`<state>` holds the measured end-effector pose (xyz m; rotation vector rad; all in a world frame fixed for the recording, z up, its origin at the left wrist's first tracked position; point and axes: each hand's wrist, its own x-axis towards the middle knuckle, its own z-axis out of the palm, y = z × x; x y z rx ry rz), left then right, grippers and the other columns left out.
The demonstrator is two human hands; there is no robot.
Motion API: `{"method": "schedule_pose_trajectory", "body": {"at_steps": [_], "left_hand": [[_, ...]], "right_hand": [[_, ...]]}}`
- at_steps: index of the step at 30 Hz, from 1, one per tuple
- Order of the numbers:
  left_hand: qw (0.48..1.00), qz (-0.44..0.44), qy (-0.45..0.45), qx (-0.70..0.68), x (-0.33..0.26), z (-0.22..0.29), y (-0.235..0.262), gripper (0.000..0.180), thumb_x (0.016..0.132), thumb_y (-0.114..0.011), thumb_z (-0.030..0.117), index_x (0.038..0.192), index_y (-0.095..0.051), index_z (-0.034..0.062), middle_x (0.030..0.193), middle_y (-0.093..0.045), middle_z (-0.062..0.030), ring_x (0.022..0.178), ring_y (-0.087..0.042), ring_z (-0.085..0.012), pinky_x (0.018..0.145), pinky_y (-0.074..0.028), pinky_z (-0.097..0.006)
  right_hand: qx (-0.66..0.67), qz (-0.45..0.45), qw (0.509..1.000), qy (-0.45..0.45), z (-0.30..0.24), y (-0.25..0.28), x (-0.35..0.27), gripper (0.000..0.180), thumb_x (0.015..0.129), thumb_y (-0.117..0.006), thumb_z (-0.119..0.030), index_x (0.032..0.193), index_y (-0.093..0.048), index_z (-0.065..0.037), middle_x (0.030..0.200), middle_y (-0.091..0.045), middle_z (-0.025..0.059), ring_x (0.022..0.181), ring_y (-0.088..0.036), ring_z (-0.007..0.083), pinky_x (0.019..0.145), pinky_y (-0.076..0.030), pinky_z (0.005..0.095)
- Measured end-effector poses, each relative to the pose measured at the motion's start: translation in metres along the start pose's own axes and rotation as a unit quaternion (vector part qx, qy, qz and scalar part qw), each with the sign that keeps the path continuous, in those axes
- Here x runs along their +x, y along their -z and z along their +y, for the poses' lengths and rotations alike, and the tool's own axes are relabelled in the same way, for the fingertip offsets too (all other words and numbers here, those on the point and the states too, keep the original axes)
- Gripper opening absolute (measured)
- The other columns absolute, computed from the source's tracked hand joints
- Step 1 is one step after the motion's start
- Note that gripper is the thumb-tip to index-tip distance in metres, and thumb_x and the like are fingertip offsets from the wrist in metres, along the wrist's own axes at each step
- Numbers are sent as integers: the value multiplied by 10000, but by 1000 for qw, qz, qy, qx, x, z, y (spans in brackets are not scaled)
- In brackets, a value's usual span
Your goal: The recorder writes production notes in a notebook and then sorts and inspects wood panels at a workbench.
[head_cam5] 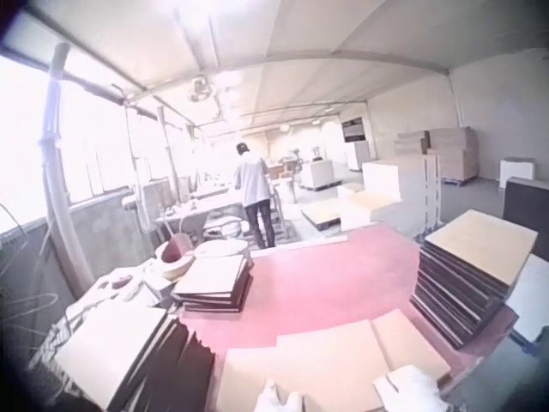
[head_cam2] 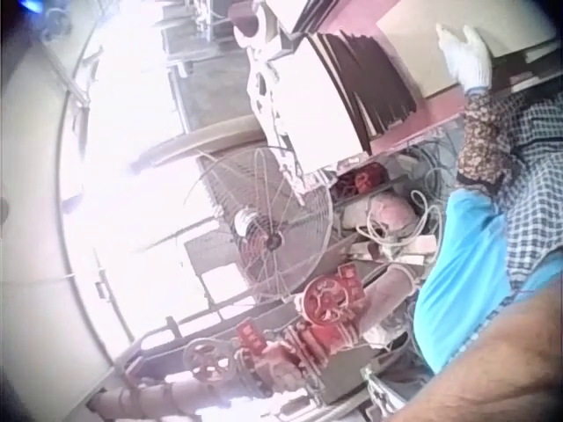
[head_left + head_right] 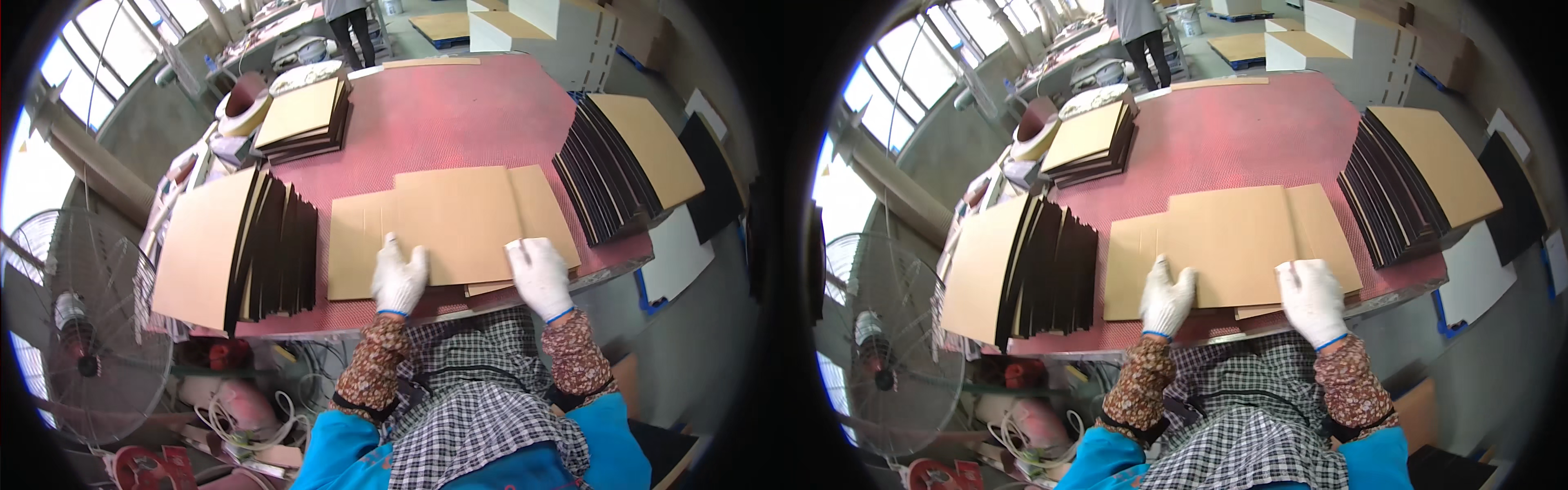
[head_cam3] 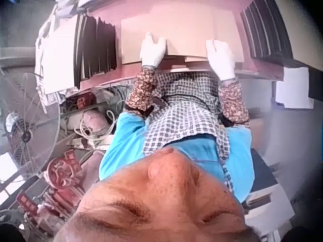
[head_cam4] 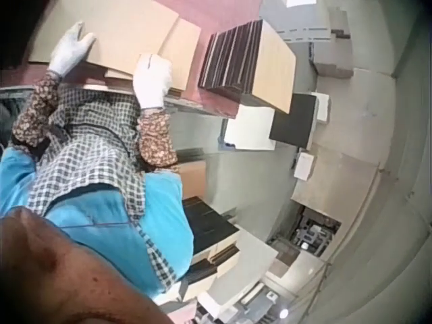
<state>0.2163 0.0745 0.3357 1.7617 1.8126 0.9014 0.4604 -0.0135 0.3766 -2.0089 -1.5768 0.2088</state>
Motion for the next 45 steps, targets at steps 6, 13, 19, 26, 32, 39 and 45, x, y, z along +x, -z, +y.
{"method": "schedule_pose_trajectory", "body": {"at_steps": [6,13,19,26,32,39,45], "left_hand": [[958,108,-14,265,2,-71,54,501,907,-706,429,1173,-662,6,1185,-693,-307,1114,-667,-516,963,-547,-587],[967,52,100,229,9,-79,66,740,865,-736,491,1371,-547,-15,1292,-638,-325,1225,-611,-514,1021,-525,-584],[981,14,98,168,16,-83,76,734,836,-752,497,1323,-585,-26,1275,-651,-343,1194,-625,-538,1027,-524,-587],[985,-33,134,106,10,-90,99,651,889,-747,470,1257,-671,-61,1169,-763,-280,1073,-740,-411,962,-565,-504],[922,-113,225,-293,-10,-117,112,418,1020,-708,277,1279,-700,-51,1157,-756,-88,1034,-698,-170,914,-544,-336],[962,-97,55,-249,-32,-59,141,622,962,-684,270,1418,-543,-128,1288,-714,-194,1161,-683,-256,1033,-525,-373],[965,-68,41,-249,-70,-11,186,645,961,-711,256,1456,-530,-115,1338,-692,-178,1199,-647,-210,1051,-518,-348]], "right_hand": [[33,-87,981,170,-70,-37,-5,309,1043,-593,-324,931,-741,-77,988,-714,166,950,-699,378,865,-582,504],[-12,-127,987,99,-106,-95,-28,364,1052,-582,-357,1024,-748,-35,1259,-572,290,1218,-588,470,978,-563,549],[80,-181,980,-15,-111,-113,-21,398,1058,-572,-403,1103,-731,-41,1289,-551,321,1146,-599,506,972,-525,615],[69,-163,984,-6,-114,-75,-26,425,1061,-536,-454,1051,-764,-95,1093,-723,239,1070,-646,447,971,-488,594],[71,-115,988,78,-117,-74,-38,387,1070,-529,-448,1012,-760,-142,1019,-719,196,995,-685,419,933,-492,602],[235,-63,970,12,-72,-69,-41,301,1061,-611,-244,1122,-674,44,1243,-639,269,1147,-643,431,1025,-518,482],[264,-20,963,54,-50,-68,-68,419,1097,-553,-220,1339,-608,117,1390,-635,266,1286,-630,373,1126,-483,424]]}}
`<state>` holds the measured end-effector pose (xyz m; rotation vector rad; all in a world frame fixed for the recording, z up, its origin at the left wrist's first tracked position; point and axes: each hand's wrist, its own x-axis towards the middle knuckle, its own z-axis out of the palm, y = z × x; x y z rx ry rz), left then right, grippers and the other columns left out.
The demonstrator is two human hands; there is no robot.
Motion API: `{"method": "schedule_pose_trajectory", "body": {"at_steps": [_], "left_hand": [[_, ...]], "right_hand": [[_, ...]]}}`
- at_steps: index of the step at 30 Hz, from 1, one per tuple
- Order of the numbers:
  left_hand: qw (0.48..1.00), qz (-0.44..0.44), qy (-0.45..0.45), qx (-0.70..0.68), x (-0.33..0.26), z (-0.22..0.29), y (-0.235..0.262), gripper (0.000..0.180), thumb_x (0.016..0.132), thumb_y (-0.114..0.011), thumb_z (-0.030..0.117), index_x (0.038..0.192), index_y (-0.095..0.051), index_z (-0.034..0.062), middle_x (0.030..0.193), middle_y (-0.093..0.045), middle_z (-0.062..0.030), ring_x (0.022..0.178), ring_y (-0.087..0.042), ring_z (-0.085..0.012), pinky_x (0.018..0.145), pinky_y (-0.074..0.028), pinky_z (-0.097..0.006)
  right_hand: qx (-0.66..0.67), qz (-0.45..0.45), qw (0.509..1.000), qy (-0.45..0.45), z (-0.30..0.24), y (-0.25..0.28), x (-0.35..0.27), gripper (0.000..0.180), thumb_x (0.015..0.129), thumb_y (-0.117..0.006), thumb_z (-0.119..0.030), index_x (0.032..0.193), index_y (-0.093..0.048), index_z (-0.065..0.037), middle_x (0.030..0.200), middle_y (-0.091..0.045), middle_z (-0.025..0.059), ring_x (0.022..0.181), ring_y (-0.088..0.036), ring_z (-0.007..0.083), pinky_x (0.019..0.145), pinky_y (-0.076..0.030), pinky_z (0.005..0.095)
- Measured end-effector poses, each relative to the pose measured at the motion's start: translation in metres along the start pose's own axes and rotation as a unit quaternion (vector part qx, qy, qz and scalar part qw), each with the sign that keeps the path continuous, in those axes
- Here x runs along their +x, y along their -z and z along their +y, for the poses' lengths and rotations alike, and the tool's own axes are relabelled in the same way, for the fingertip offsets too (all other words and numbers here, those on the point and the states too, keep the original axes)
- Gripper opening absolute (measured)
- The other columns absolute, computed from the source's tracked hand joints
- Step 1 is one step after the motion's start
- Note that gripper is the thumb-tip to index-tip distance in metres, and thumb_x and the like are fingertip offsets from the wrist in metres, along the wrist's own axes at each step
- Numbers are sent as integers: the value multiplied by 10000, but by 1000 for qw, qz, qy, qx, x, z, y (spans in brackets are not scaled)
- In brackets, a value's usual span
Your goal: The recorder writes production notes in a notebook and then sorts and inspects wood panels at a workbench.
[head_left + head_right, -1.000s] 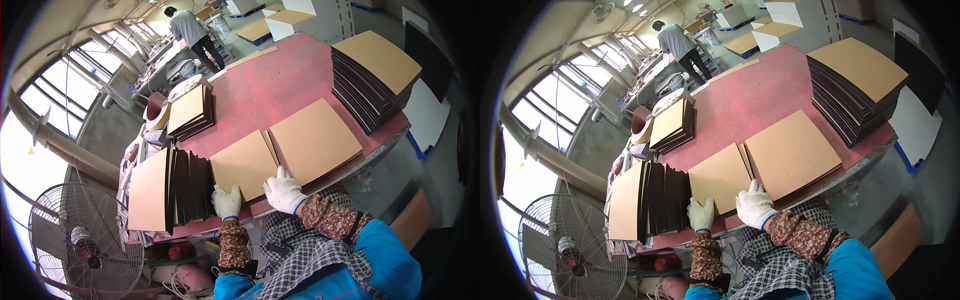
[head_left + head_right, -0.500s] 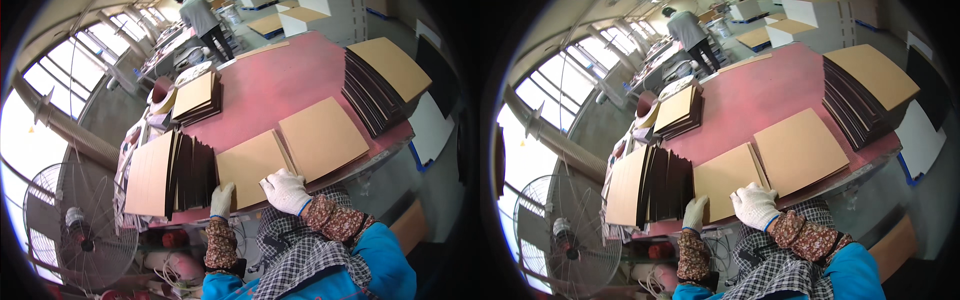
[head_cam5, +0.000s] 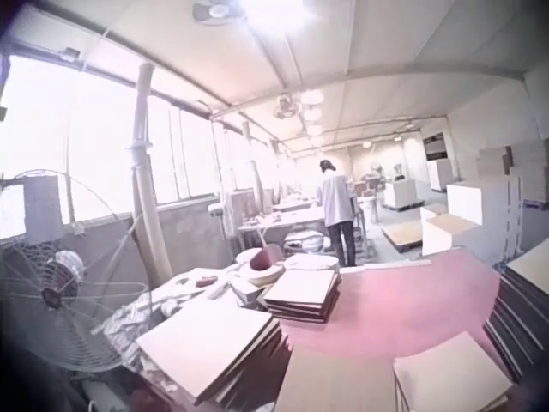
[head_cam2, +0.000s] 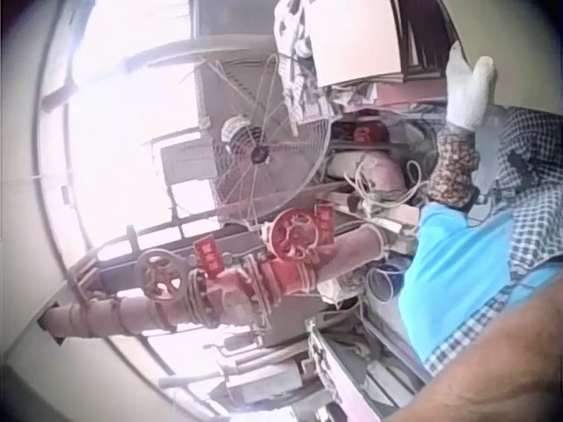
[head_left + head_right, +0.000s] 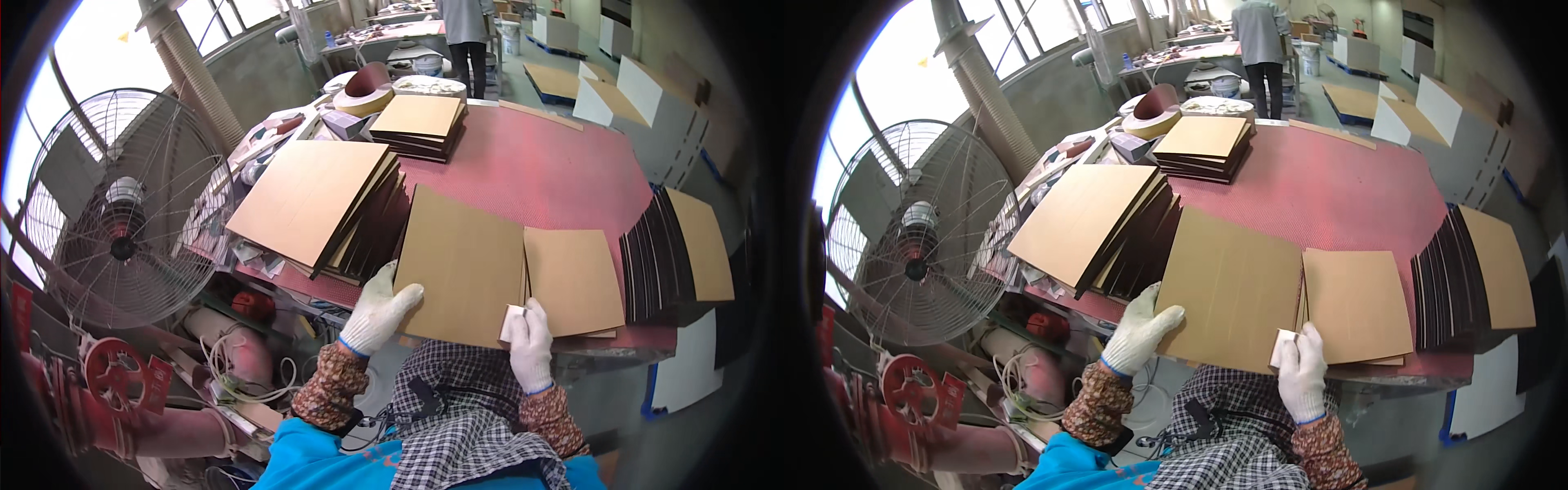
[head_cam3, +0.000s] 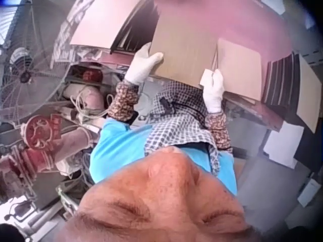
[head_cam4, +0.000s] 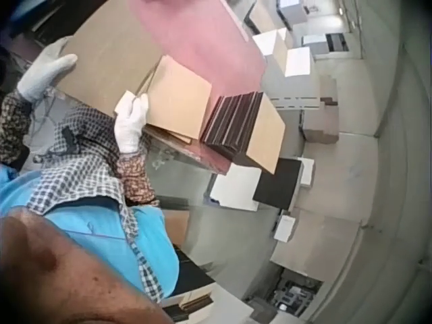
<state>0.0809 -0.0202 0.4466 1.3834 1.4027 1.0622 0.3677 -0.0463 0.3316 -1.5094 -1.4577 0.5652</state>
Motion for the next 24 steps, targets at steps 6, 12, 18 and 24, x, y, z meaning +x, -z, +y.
{"method": "schedule_pose_trajectory", "body": {"at_steps": [6,12,18,24], "left_hand": [[991,-32,-42,-120,-30,74,16,539,1002,-678,94,1491,-529,-76,1400,-655,-115,1260,-606,-152,1108,-473,-318],[985,63,-84,-134,-23,111,84,553,997,-669,145,1453,-541,-142,1350,-695,-171,1186,-679,-188,1064,-529,-324],[953,250,-104,135,41,68,219,429,1030,-694,282,1239,-740,-89,1101,-789,-121,995,-723,-146,890,-562,-283],[936,321,-58,133,38,26,236,449,1062,-671,264,1328,-700,-96,1173,-780,-110,1047,-707,-149,965,-543,-294]], "right_hand": [[200,-28,975,-91,-66,42,7,394,1142,-475,-242,1289,-643,83,1205,-695,208,1105,-671,294,986,-533,394],[235,-123,964,28,-158,36,63,415,1147,-466,-262,1320,-634,77,1130,-717,198,1046,-689,271,943,-549,380],[175,-55,955,231,-198,-59,84,430,1113,-574,-265,1351,-618,90,1139,-733,296,1069,-730,440,955,-573,448],[287,-150,933,158,-207,-87,80,232,1101,-578,-194,1170,-669,9,1067,-709,280,1038,-723,473,840,-593,490]]}}
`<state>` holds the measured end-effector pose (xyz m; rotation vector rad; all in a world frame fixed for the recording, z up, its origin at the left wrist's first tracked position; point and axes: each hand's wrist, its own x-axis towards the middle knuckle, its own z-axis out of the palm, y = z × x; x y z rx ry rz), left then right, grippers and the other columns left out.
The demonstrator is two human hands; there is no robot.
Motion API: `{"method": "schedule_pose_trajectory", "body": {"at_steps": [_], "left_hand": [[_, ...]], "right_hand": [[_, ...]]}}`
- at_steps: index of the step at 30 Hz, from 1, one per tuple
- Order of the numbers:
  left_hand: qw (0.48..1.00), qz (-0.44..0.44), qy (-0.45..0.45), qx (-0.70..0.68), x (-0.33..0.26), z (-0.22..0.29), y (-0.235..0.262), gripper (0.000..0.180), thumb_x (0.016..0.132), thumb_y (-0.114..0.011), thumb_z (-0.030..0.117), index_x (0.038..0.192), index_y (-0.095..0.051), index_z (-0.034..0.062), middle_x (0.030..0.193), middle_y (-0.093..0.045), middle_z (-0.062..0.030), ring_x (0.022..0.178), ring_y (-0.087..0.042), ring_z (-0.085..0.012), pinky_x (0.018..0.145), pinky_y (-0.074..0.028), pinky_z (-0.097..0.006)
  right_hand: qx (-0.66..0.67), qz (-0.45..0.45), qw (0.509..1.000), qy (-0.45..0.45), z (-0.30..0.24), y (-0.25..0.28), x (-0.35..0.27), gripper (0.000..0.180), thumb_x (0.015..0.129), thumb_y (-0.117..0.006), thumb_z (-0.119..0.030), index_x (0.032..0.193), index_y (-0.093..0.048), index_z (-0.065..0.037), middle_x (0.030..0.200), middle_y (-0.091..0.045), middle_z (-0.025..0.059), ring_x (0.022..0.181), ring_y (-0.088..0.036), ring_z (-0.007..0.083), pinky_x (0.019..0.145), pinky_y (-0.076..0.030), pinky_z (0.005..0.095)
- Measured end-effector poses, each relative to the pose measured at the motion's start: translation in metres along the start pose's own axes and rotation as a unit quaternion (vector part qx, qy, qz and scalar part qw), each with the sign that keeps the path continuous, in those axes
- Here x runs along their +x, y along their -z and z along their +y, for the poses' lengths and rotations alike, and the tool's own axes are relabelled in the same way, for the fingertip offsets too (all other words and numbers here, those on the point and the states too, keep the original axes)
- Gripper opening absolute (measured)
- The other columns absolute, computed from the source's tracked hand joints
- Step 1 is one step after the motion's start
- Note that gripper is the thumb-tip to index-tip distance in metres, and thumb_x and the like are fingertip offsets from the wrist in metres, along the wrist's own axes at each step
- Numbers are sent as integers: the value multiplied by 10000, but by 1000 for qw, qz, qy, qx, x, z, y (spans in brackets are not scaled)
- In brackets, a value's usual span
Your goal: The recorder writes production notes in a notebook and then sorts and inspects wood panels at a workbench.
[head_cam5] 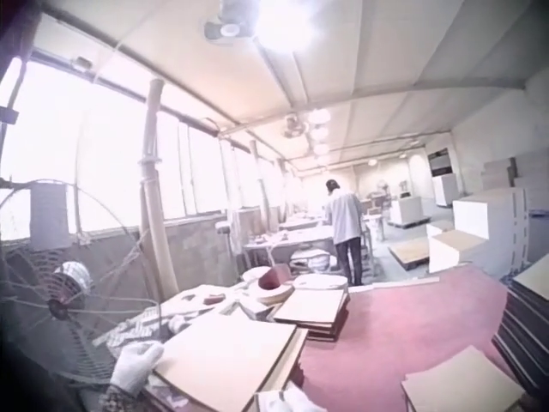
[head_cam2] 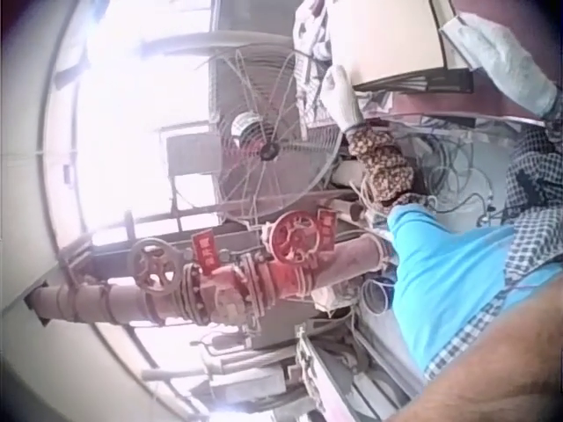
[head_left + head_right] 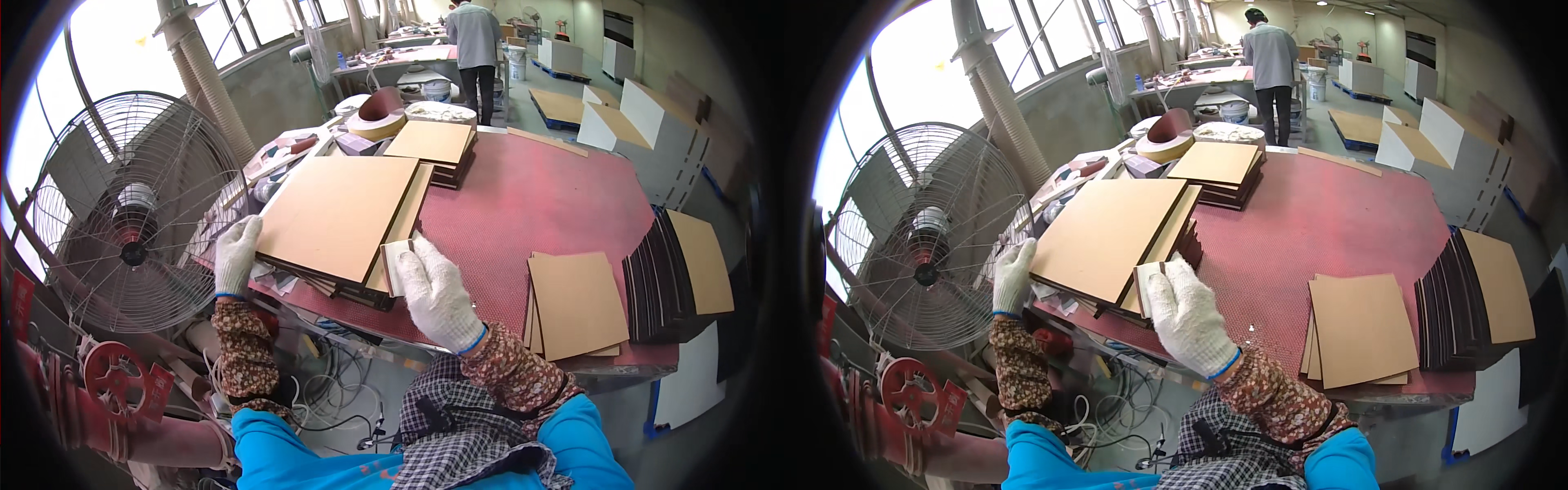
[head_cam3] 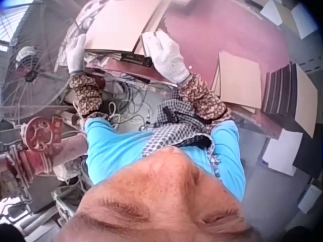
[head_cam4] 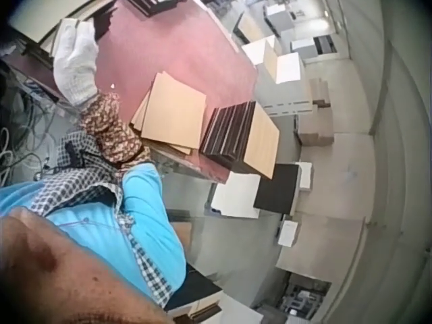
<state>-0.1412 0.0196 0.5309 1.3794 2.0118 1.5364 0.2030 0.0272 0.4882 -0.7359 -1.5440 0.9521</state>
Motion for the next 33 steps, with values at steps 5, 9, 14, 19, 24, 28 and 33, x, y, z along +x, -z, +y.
{"method": "schedule_pose_trajectory", "body": {"at_steps": [5,9,14,19,24,28,33], "left_hand": [[986,10,-48,-160,10,-44,-6,438,1071,-647,219,1389,-666,-82,1278,-742,-126,1113,-691,-151,1021,-534,-304],[975,53,-70,-206,21,-59,-15,419,1106,-580,228,1382,-675,-73,1333,-728,-150,1200,-679,-194,1090,-502,-331],[965,99,-91,-225,36,-81,-13,449,1139,-487,274,1341,-713,-56,1334,-733,-159,1231,-673,-226,1124,-479,-362],[938,51,-37,-340,46,-81,-17,516,1155,-438,328,1365,-688,-72,1375,-708,-170,1251,-659,-229,1122,-475,-361],[946,75,-27,-315,45,-84,-16,515,1161,-436,327,1383,-668,-75,1383,-701,-178,1280,-647,-244,1153,-458,-370],[873,305,-195,326,26,-109,-12,411,1139,-447,160,1433,-621,-69,1362,-705,-215,1311,-643,-292,1180,-459,-397],[912,339,-229,-35,-148,33,-80,520,1154,-369,284,1348,-636,-119,1243,-692,-272,1133,-694,-368,1045,-546,-485]], "right_hand": [[-98,-11,991,92,-12,-6,10,230,1069,-596,-162,1222,-657,-1,1140,-659,249,1034,-694,456,840,-591,510],[-288,-95,930,208,-11,-14,24,271,1034,-558,-157,1226,-669,-1,1108,-652,201,1053,-618,407,832,-603,495],[-348,-167,887,253,-9,-25,38,278,1005,-594,-163,1220,-657,1,1071,-663,192,1020,-641,413,794,-605,509],[-342,-246,867,267,-10,-21,48,282,984,-626,-165,1221,-660,-15,1026,-666,188,987,-658,366,777,-617,482],[-314,-221,882,272,-6,-4,46,286,1031,-585,-272,1204,-674,-62,1119,-670,160,996,-676,400,804,-601,526],[-163,-131,977,-48,3,40,20,320,1099,-539,-290,1174,-642,3,942,-684,266,872,-687,490,769,-549,562],[-225,35,960,-161,71,160,-69,346,1123,-513,-293,1146,-643,27,986,-689,317,945,-682,513,789,-539,557]]}}
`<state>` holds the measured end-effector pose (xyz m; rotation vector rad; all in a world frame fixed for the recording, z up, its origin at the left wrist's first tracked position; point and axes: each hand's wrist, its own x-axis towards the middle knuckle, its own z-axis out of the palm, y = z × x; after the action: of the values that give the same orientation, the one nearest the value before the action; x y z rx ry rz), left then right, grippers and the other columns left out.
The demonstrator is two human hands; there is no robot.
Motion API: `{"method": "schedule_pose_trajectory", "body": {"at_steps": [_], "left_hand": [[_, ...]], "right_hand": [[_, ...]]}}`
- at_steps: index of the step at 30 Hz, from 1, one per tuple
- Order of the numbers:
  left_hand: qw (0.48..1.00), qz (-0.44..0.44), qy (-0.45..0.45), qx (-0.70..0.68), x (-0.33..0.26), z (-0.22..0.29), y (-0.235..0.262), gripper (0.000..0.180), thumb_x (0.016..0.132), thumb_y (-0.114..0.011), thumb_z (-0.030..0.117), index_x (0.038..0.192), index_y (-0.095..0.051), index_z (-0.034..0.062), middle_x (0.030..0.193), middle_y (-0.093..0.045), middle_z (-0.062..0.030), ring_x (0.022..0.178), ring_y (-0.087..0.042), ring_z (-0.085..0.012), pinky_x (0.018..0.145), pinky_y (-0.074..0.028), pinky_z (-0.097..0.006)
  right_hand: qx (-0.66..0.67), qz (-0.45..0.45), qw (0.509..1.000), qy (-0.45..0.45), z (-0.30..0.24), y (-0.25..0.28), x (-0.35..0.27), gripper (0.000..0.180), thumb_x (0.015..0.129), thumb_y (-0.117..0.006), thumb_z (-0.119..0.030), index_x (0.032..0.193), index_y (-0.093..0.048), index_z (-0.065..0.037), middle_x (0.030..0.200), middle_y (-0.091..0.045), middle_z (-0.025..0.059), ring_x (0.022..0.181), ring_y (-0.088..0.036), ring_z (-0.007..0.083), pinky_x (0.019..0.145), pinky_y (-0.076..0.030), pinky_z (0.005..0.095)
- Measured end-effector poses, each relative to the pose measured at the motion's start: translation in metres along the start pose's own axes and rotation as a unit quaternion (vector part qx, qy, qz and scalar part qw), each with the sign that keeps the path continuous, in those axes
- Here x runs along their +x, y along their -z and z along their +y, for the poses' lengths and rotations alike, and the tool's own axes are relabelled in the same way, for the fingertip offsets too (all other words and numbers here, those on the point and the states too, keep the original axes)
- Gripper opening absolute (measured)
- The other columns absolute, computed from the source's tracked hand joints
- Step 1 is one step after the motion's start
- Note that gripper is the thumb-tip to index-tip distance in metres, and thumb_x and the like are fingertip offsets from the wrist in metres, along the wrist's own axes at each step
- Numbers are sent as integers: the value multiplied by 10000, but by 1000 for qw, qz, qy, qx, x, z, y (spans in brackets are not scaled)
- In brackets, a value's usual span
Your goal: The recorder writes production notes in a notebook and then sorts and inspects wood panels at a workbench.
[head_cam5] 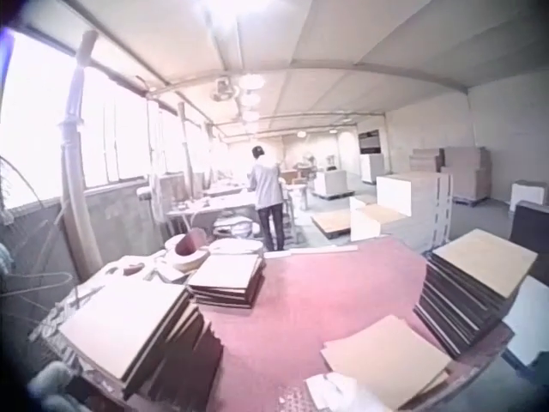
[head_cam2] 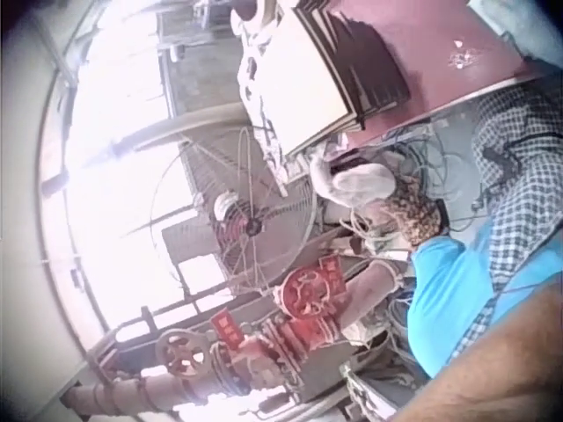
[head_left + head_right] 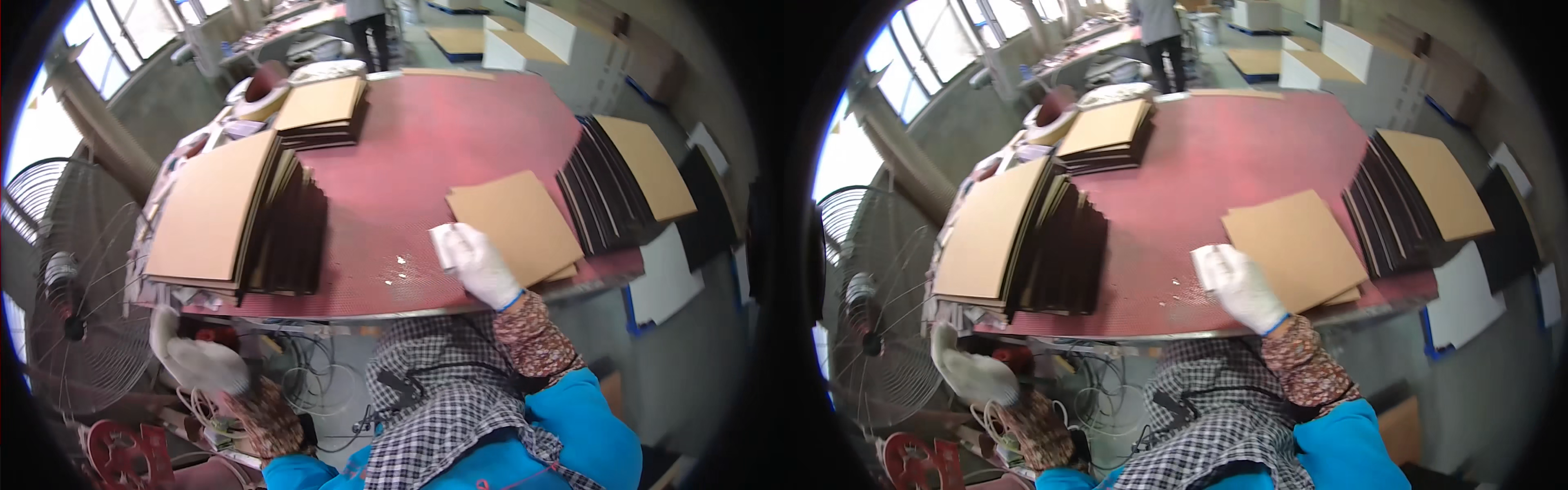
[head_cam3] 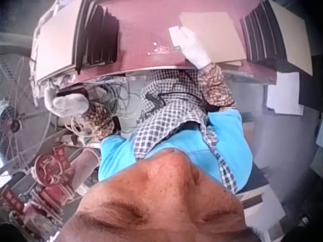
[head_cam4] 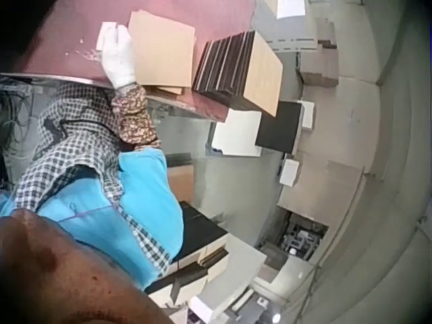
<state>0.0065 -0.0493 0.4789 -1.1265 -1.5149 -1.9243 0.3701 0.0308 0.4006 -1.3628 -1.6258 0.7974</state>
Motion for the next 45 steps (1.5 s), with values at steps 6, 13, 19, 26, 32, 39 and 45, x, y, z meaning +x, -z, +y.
{"method": "schedule_pose_trajectory", "body": {"at_steps": [6,13,19,26,32,39,45], "left_hand": [[833,-509,-57,-211,-115,70,-56,445,930,-616,84,1327,-680,-107,1363,-680,-266,1291,-642,-393,1138,-493,-471],[687,-602,313,-260,-264,75,-185,774,1077,-616,244,1657,-234,-96,1705,-315,-316,1598,-322,-389,1309,-281,-449],[709,-594,316,-213,-286,93,-226,855,1039,-668,298,1670,-224,-71,1659,-407,-312,1518,-456,-381,1250,-372,-410],[713,-606,276,-219,-293,93,-232,828,996,-675,160,1668,-250,-71,1674,-393,-301,1545,-420,-393,1272,-352,-422],[740,-578,273,-209,-308,93,-225,811,1010,-647,140,1672,-233,-78,1695,-354,-304,1558,-400,-389,1287,-325,-417],[727,-570,299,-239,-303,93,-221,820,1000,-655,117,1661,-225,-110,1712,-300,-318,1609,-299,-394,1320,-252,-425],[699,-556,348,-286,-301,95,-224,812,1001,-652,104,1657,-228,-116,1716,-291,-320,1617,-276,-397,1329,-230,-433]], "right_hand": [[-206,268,931,-141,92,118,-95,380,1133,-488,-326,1172,-661,10,1130,-696,283,1070,-678,480,914,-526,542],[40,279,945,-166,173,165,-113,460,1148,-502,-284,1448,-622,44,1362,-712,179,1199,-686,233,1052,-525,366],[-43,234,949,-207,138,155,-124,450,1145,-480,-255,1442,-619,53,1302,-732,188,1185,-684,216,1052,-522,353],[-348,190,888,-233,100,150,-134,278,1109,-532,-239,1157,-670,-3,1277,-684,280,1170,-668,445,925,-547,493],[-354,126,914,-155,79,146,-103,236,1097,-564,-302,1023,-645,-93,824,-716,211,752,-704,464,666,-539,573],[-417,26,900,-127,86,144,-84,257,1099,-563,-324,1058,-645,-84,883,-731,215,783,-722,439,681,-572,544],[-455,0,883,-118,86,142,-78,253,1096,-565,-314,1040,-639,-78,874,-731,214,768,-726,426,670,-574,533]]}}
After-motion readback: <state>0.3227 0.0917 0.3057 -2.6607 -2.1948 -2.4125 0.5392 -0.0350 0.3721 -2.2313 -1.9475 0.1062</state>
